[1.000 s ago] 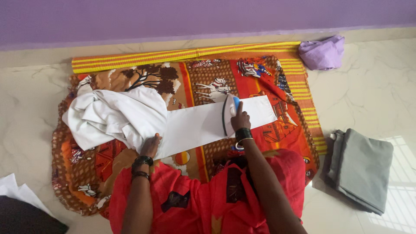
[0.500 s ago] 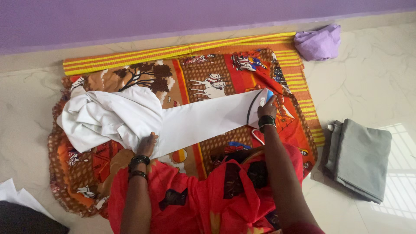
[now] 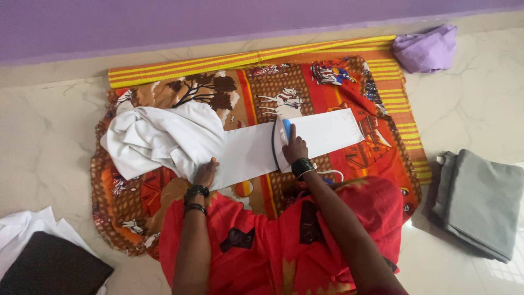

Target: The person irons a white shirt laid out on a patterned mat on the floor. They use a handheld electric iron to smooth the shirt sleeve and body, repeatedly moving the iron back and forth while holding the fabric with the other hand.

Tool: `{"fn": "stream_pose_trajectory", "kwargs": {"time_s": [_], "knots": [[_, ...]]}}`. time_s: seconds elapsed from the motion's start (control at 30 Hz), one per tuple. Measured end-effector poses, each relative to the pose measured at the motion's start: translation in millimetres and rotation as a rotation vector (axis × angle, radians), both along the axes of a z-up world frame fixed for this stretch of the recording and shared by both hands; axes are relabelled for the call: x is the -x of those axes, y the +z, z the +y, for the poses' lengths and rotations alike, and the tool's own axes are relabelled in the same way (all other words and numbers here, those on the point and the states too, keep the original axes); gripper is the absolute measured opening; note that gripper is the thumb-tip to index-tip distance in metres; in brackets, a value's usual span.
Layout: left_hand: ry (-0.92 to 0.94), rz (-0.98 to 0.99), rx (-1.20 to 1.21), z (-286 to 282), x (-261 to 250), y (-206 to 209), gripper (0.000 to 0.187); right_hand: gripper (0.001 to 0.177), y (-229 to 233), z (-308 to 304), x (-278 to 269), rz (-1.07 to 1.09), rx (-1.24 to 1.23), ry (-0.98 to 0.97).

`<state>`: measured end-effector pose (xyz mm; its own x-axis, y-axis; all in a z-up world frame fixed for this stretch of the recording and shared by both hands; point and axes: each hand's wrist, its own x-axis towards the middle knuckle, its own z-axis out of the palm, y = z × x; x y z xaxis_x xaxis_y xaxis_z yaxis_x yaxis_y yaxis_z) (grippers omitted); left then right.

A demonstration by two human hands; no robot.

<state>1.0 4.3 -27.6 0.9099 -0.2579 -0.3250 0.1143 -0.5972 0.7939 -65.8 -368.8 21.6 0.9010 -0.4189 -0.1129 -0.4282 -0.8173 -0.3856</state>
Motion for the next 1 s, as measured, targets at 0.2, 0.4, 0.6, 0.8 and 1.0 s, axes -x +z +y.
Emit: {"fn": "stream_pose_trajectory", "kwargs": {"time_s": [0.2,0.4,0.6,0.8,1.0], "knots": [[-0.052,-0.001,-0.153,-5.3,-1.6,-1.0,0.081,0.098,10.6,71.5,-4.7,-0.013,-0.047,0.119],[-0.02,0.036,-0.103,-9.0,1.6,12.3,0.078,0.096,20.9,137.8,-36.3,0.006,-0.032,0.114],[-0.013,0.12,-0.153,-12.4,1.8,26.9,0.077,0.098,28.3,175.7,-60.4,0.039,-0.038,0.105],[0.047,0.127,-0.115,-11.4,2.2,21.8,0.078,0.096,20.6,208.8,-29.9,0.021,-0.053,0.069],[0.019,-0.009,-0.115,-8.3,-0.5,4.0,0.081,0.099,37.3,236.2,22.6,-0.018,-0.139,0.151]]}}
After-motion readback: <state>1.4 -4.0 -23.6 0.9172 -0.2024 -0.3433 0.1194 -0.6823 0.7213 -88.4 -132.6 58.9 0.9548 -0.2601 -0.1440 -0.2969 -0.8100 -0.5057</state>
